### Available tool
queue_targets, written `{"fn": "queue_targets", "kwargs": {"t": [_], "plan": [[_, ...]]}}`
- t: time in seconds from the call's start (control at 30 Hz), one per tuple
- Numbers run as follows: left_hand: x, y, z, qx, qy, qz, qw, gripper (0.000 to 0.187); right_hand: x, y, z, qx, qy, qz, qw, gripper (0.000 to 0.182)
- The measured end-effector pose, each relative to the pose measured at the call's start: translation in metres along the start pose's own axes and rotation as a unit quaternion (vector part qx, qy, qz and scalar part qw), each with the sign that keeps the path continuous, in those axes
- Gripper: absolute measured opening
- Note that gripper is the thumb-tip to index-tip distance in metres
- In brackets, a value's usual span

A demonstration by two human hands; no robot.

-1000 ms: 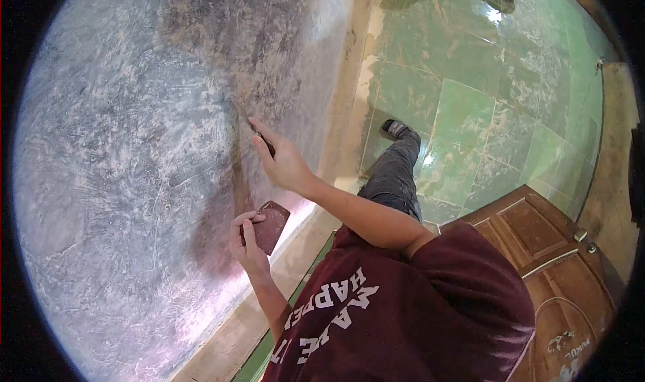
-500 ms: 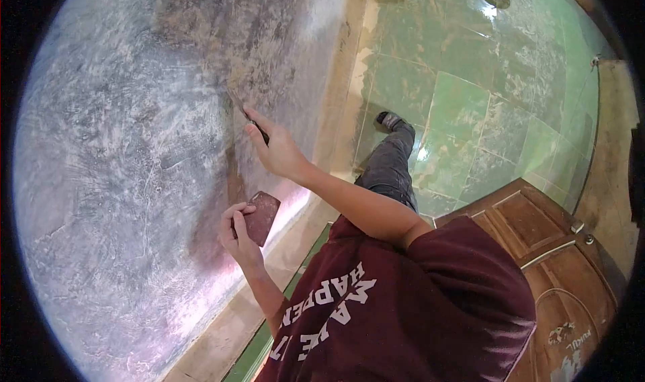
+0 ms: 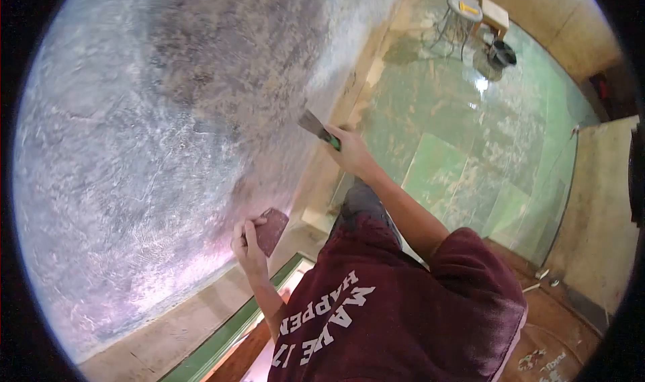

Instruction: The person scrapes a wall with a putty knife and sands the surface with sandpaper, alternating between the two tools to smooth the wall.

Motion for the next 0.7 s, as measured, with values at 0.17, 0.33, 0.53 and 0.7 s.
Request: {"fn": "queue_targets", "kwargs": {"t": [0.17, 0.33, 0.53, 0.7], "plan": [[-0.026, 0.023, -0.034, -0.095, 0.041, 0.112, 0.988, 0.026, 0.001, 0.069, 0.017, 0.094, -0.071, 0.066, 0.991, 0.028], [-0.053, 0.016, -0.051, -0.109, 0.092, 0.188, 0.972, 0.03, 0.069, 0.099, -0.031, 0.248, -0.094, 0.103, 0.959, 0.025], [-0.067, -0.037, -0.028, -0.175, 0.078, 0.257, 0.947, 0.03, 0.173, 0.072, -0.144, 0.48, -0.012, -0.11, 0.87, 0.032], [-0.079, -0.114, -0.004, -0.169, 0.114, 0.376, 0.904, 0.027, 0.154, 0.084, -0.213, 0.434, 0.485, -0.228, 0.724, 0.028]]}}
Point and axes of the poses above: each hand's wrist, its own x-axis towards the middle knuckle, its own y-axis out of the back of the hand, z = x × y, the point moved 6 cm from there along x, towards the middle knuckle, and after that the axes turned 1 degree about -y, right-handed, at the moved point
